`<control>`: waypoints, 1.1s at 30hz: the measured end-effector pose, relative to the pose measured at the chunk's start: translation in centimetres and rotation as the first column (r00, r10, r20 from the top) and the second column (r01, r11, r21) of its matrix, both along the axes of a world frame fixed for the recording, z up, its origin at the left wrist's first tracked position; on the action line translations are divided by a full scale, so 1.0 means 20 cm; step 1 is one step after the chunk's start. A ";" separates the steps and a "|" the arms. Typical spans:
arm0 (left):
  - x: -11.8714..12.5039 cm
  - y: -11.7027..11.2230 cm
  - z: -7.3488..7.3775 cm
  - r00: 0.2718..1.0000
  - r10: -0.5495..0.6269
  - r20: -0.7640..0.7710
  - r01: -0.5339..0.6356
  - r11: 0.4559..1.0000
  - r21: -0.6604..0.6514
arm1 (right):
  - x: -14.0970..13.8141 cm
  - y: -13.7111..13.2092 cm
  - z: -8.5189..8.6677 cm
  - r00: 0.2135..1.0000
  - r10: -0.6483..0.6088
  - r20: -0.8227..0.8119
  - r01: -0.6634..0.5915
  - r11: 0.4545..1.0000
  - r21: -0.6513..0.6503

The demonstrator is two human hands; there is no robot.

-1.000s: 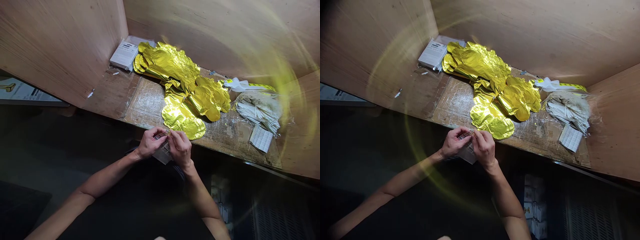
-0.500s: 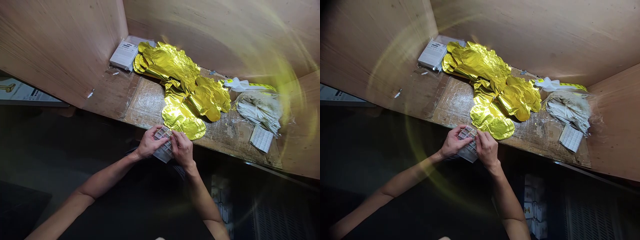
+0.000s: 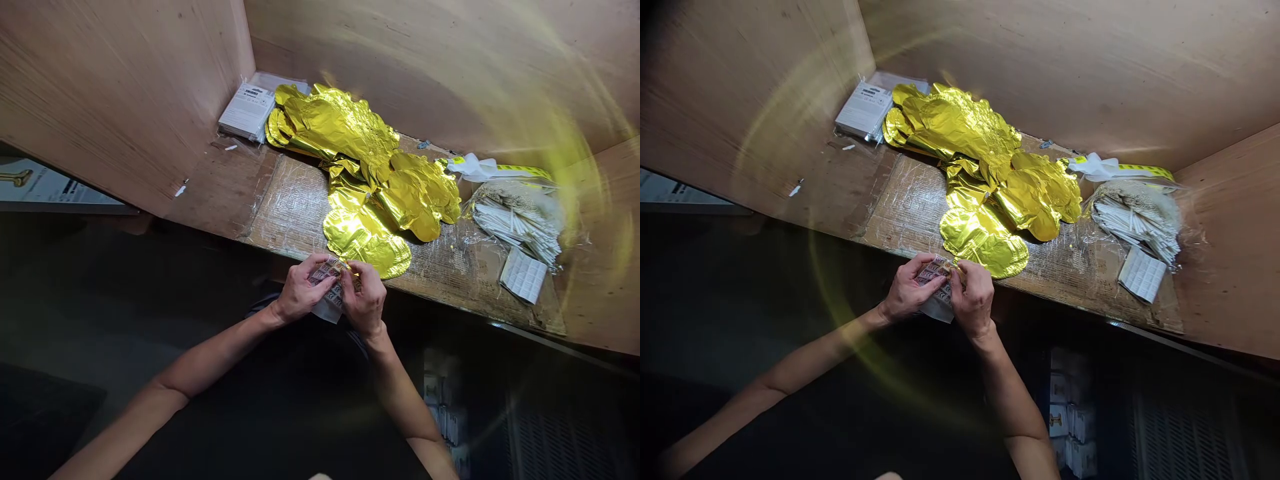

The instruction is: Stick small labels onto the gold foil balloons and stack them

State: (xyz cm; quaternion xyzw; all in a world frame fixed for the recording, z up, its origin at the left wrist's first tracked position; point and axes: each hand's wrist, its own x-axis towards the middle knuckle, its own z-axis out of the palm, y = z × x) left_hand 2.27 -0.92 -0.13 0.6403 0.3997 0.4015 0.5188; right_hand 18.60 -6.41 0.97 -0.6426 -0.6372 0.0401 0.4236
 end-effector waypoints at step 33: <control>0.01 -0.05 -0.04 0.994 0.111 -0.016 -0.108 0.983 0.146 | -0.09 -0.02 -0.03 0.993 -0.105 -0.051 0.109 0.991 0.078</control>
